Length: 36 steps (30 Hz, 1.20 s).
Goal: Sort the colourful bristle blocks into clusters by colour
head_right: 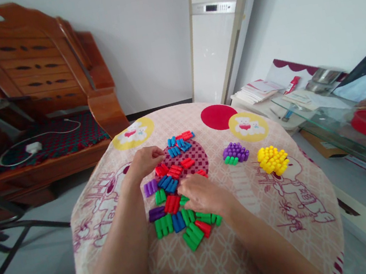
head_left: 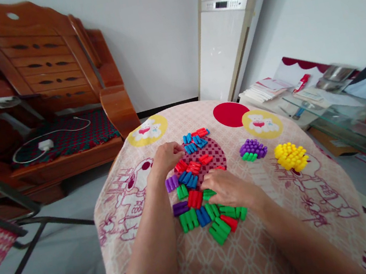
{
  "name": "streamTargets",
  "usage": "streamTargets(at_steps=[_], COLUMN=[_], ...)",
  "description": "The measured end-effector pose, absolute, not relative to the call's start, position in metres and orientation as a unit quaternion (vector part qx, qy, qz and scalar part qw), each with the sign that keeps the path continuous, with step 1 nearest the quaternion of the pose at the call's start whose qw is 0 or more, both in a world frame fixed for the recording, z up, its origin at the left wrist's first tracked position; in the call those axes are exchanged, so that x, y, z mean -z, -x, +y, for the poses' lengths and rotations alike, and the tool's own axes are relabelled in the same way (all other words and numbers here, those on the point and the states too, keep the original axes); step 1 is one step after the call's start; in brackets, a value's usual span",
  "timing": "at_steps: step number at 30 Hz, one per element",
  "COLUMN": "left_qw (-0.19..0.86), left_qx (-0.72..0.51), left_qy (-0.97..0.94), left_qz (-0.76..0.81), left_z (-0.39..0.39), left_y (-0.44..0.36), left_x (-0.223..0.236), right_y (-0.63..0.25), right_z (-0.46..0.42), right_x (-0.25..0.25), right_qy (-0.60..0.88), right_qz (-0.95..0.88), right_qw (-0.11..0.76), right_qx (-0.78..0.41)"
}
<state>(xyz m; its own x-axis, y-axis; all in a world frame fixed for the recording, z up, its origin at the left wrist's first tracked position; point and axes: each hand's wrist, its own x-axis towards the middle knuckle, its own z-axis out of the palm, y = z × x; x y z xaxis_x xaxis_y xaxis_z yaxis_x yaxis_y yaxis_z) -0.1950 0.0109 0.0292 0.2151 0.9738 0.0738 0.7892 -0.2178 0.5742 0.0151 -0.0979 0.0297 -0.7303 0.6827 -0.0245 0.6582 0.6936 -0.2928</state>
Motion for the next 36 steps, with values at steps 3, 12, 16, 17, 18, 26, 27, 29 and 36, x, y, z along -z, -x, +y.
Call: streamTargets(at_steps=[3,12,16,17,18,26,27,29,36], left_qw=[0.211,0.189,0.216,0.225,0.23,0.219,0.215,0.209,0.234], left_qx=[-0.22,-0.201,-0.158,-0.147,-0.141,-0.11,-0.104,-0.098,-0.092], left_qy=[-0.746,-0.751,-0.758,-0.761,-0.762,-0.762,-0.764,-0.765,-0.75], left_qz=[0.592,0.6,0.594,0.591,0.589,0.599,0.599,0.602,0.612], left_z=[0.011,0.011,0.01,0.01,0.01,0.011,0.011,0.012,0.01], left_y=[0.196,0.198,0.208,0.211,0.214,0.216,0.215,0.213,0.217], left_x=[-0.029,-0.032,-0.034,-0.034,-0.034,-0.033,-0.032,-0.031,-0.032], right_y=[-0.014,-0.02,-0.02,-0.02,-0.019,-0.037,-0.045,-0.062,-0.099], right_z=[-0.093,-0.077,-0.077,-0.077,-0.077,-0.076,-0.076,-0.074,-0.068], right_x=[-0.029,-0.018,-0.015,-0.014,-0.014,-0.038,-0.044,-0.054,-0.058], right_qy=[0.456,0.549,0.541,0.541,0.541,0.637,0.664,0.71,0.751], right_qz=[-0.882,-0.816,-0.822,-0.822,-0.821,-0.762,-0.74,-0.699,-0.655], right_qw=[0.065,0.169,0.167,0.167,0.167,0.115,0.096,0.05,-0.056], right_qx=[-0.099,-0.073,-0.069,-0.07,-0.071,0.026,0.047,0.078,0.06])
